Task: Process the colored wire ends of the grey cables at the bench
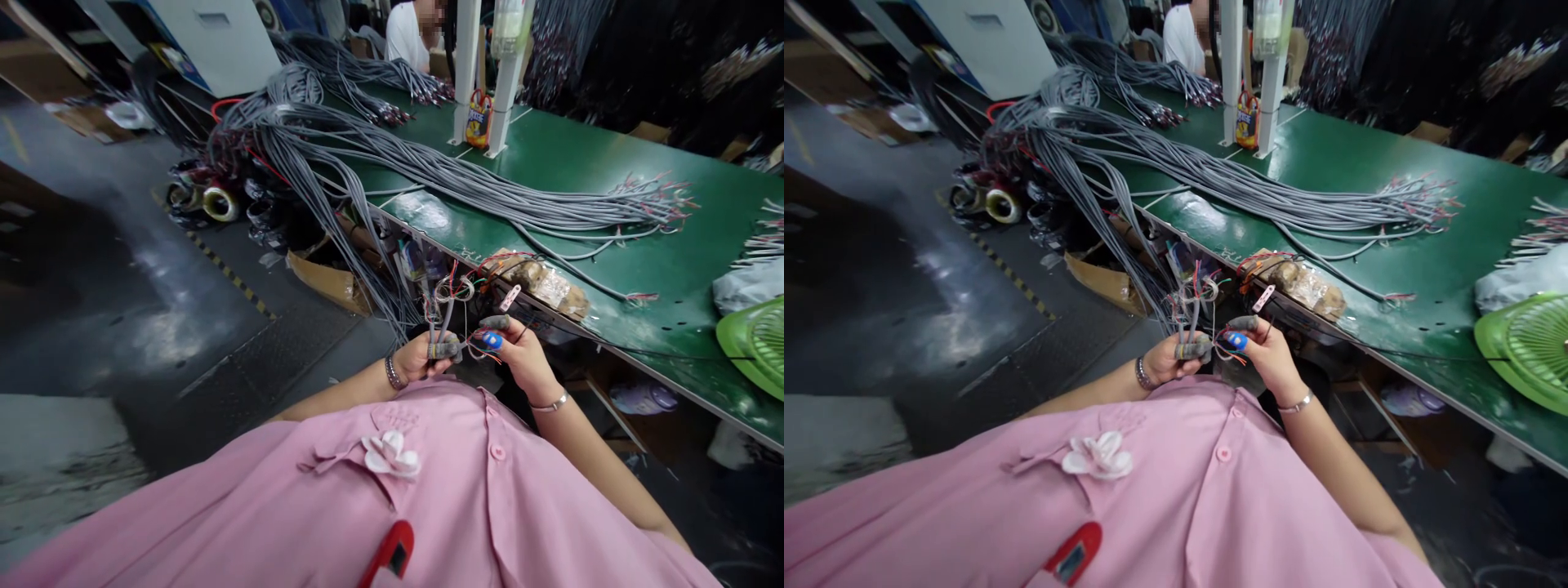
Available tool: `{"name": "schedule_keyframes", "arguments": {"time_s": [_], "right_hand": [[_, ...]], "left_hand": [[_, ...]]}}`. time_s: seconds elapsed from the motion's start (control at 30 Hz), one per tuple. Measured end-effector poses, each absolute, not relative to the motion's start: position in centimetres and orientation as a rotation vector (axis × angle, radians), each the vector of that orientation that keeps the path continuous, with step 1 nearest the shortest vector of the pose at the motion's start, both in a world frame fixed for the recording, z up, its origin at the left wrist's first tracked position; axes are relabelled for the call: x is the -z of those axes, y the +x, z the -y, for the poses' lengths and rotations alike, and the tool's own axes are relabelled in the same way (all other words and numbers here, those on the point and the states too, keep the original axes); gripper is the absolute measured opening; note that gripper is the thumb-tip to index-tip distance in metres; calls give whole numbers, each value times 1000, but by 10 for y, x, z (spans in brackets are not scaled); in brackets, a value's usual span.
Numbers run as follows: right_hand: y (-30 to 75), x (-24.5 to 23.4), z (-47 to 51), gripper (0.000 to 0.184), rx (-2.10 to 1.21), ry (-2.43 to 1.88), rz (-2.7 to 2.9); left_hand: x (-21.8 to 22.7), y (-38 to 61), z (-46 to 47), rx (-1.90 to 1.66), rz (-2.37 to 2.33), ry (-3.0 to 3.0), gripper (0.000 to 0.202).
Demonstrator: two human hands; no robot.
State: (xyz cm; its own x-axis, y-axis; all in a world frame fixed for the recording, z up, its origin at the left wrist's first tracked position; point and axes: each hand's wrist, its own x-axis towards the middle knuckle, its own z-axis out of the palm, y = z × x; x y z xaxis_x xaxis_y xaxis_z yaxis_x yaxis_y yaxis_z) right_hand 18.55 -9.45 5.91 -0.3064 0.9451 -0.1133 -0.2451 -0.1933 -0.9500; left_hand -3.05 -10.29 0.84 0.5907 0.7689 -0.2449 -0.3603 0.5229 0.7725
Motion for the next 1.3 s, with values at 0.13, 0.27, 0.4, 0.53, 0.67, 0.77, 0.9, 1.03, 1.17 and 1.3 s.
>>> {"name": "schedule_keyframes", "arguments": {"time_s": [0.13,0.27,0.4,0.53,0.67,0.77,0.9,1.03,1.17,1.3], "right_hand": [[176,-65,95,37,-1785,-943,1052],[173,-54,99,33,-1715,-991,960],[169,-39,110,33,-1811,-1059,1004],[173,-40,121,27,-1647,-1092,1460],[186,-60,129,6,-1170,-1198,1858],[185,-77,131,9,-819,-1209,1831],[168,-84,123,24,-623,-1261,1790],[159,-75,113,12,-884,-1061,1656],[175,-56,110,17,-1078,-989,1715],[198,-48,115,25,-814,-1221,1945]], "left_hand": [[-7,-31,104,-716,-624,751,41],[-8,-32,103,-810,-595,727,40],[-9,-30,102,-921,-600,695,35],[-15,-29,99,-1019,-631,706,33],[-21,-30,97,-1111,-706,685,36],[-20,-28,99,-1099,-771,716,39],[-13,-23,103,-1040,-815,775,40],[-12,-21,106,-1016,-803,817,41],[-21,-26,105,-1079,-781,784,42],[-27,-31,103,-1129,-738,725,41]]}}
